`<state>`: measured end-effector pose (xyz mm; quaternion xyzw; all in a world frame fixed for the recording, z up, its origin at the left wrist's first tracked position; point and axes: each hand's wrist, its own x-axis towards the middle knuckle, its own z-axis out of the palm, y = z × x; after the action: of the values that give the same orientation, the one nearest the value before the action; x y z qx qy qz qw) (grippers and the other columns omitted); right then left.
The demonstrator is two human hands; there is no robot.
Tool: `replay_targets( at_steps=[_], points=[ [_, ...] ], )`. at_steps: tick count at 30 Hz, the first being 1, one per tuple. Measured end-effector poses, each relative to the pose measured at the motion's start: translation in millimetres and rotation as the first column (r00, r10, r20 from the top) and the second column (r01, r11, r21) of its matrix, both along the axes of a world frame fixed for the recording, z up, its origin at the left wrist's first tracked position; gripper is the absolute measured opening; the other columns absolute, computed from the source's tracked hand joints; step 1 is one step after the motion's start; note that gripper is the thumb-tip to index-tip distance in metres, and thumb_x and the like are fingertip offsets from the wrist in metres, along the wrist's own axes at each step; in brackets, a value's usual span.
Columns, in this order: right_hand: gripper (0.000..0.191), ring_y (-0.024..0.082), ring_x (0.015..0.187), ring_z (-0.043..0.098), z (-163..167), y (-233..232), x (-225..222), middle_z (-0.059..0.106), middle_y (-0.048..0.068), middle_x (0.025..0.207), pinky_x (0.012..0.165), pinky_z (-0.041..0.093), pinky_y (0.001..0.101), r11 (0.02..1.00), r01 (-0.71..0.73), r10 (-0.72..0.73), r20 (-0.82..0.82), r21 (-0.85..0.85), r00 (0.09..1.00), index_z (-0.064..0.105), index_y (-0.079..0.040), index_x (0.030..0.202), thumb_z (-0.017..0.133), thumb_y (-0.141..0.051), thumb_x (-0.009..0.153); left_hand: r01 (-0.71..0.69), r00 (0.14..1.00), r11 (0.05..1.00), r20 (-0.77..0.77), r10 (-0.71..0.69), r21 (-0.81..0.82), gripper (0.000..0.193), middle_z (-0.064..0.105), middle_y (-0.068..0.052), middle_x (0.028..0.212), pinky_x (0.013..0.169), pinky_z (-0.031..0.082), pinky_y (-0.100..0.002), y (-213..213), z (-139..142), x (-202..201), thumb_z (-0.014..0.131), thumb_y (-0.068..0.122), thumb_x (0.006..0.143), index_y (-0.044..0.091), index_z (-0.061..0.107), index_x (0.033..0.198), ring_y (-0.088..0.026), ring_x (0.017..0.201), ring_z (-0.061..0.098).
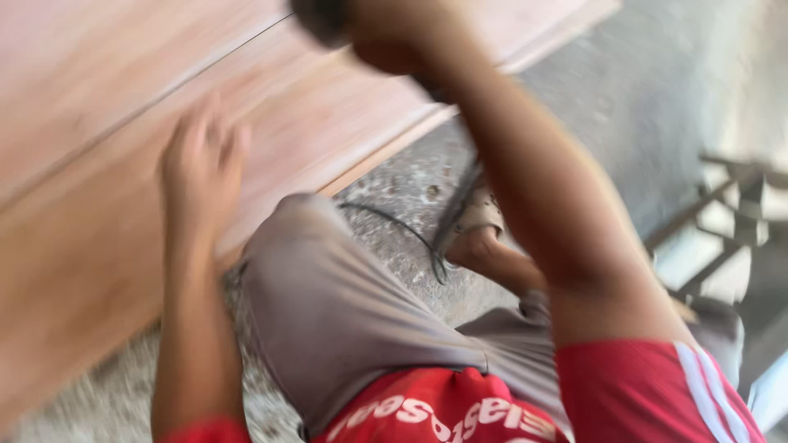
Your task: The person sits on the floor holding a long wooden board steady with one hand while drilling a series of holes along a marked line with a corded electric drill. They reposition the board and continue drilling more holes, then stand up at the end carrying the drill.
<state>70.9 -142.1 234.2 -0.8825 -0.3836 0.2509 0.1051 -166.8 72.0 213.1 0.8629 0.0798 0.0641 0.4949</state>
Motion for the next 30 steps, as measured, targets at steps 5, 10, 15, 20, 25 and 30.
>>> replay_targets(
  at_steps=[5,10,15,20,25,30],
  points=[
    [0.035,0.031,0.077,0.072,14.0,31.4,-5.9,0.073,0.020,0.091,0.060,0.058,0.0419,0.988,0.120,-0.132,-0.138,-0.096,0.982,0.070,-0.002,0.113,0.061,0.004,0.080,0.835,0.545,0.309,0.611,-0.573,-0.455,0.048,0.062,-0.018,0.140,0.110,0.041,-0.057,-122.8,155.5,-64.1,0.070,0.036,0.108,0.003,0.059,0.142,-0.035,0.129,0.058],
    [0.034,0.029,0.074,0.073,32.6,18.9,4.3,0.072,0.019,0.088,0.057,0.058,0.0399,0.976,0.150,-0.177,-0.176,-0.156,0.968,0.067,-0.002,0.115,0.064,0.000,0.082,0.827,0.556,0.292,0.625,-0.547,-0.480,0.041,0.064,-0.016,0.134,0.107,0.046,-0.054,-144.3,173.3,-77.9,0.068,0.035,0.109,0.004,0.061,0.135,-0.033,0.123,0.061],
    [0.035,0.027,0.070,0.073,42.7,6.7,-7.3,0.072,0.018,0.086,0.054,0.059,0.0379,0.966,0.193,-0.223,-0.179,-0.171,0.958,0.065,-0.002,0.118,0.068,-0.004,0.083,0.778,0.628,0.391,0.607,-0.487,-0.492,0.035,0.066,-0.015,0.127,0.104,0.050,-0.051,-130.8,197.5,-92.5,0.066,0.034,0.109,0.004,0.063,0.129,-0.031,0.118,0.063],
    [0.037,0.025,0.066,0.074,56.6,17.1,-4.2,0.071,0.017,0.084,0.051,0.060,0.0359,0.960,0.241,-0.264,-0.180,-0.142,0.948,0.063,-0.002,0.120,0.072,-0.007,0.084,0.731,0.675,0.513,0.581,-0.454,-0.449,0.030,0.068,-0.013,0.121,0.100,0.054,-0.048,-106.8,189.6,-95.2,0.064,0.033,0.110,0.005,0.064,0.122,-0.028,0.112,0.066],
    [0.045,0.021,0.068,0.075,57.7,22.8,-0.2,0.069,0.012,0.088,0.051,0.062,0.0355,0.933,0.340,-0.358,-0.210,-0.117,0.910,0.057,-0.002,0.122,0.076,-0.010,0.083,0.697,0.700,0.593,0.562,-0.440,-0.404,0.026,0.069,-0.011,0.115,0.097,0.059,-0.045,-60.9,195.1,-76.7,0.063,0.032,0.110,0.006,0.066,0.116,-0.026,0.106,0.069],
    [0.026,0.025,0.068,0.073,51.5,27.3,-1.8,0.073,0.017,0.081,0.057,0.059,0.0415,0.940,0.154,-0.194,-0.105,-0.305,0.975,0.070,-0.001,0.116,0.072,-0.017,0.096,0.453,0.850,0.819,0.448,-0.277,-0.353,0.025,0.071,-0.010,0.109,0.093,0.063,-0.042,2.2,150.1,-80.2,0.061,0.031,0.110,0.007,0.067,0.109,-0.023,0.101,0.072]
  ],
)
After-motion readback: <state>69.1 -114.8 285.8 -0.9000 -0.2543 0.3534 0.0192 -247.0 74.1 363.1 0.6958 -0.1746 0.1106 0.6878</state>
